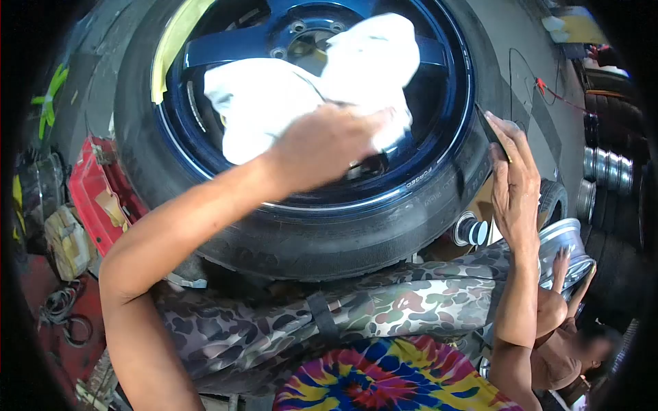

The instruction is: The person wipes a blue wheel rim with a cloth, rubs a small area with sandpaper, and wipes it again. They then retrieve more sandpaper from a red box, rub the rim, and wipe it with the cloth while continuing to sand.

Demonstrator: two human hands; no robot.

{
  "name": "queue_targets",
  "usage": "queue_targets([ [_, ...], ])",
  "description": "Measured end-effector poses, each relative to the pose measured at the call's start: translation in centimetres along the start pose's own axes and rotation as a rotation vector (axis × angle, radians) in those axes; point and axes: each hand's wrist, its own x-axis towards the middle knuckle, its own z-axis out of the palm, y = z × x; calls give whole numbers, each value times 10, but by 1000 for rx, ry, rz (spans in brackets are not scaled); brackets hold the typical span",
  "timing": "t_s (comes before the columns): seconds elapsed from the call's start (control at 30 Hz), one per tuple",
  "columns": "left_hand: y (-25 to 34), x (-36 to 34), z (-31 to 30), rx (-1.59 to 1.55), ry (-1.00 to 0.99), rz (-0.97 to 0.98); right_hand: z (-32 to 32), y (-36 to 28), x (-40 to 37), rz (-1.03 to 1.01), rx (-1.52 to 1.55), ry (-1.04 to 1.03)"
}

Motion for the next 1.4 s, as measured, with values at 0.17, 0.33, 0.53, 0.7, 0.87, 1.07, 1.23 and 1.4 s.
queue_targets([
  [0.17,-67,-3,-10,186,-70,-275,0,1,-7,126,12,86],
  [0.33,-42,1,-6,68,-24,-504,-1,-3,-6,270,62,139],
  [0.53,-7,13,-2,-32,12,-480,1,-6,5,348,71,86],
  [0.7,-11,21,7,-54,101,-471,5,-3,10,234,96,103],
  [0.87,-41,21,10,7,244,-420,4,-3,12,175,146,92],
  [1.07,-53,15,8,-56,91,-500,9,-2,8,232,201,31],
  [1.23,-36,18,-3,-4,41,-501,11,-6,10,315,207,23],
  [1.4,-8,19,12,1,82,-468,20,-7,16,280,278,74],
])
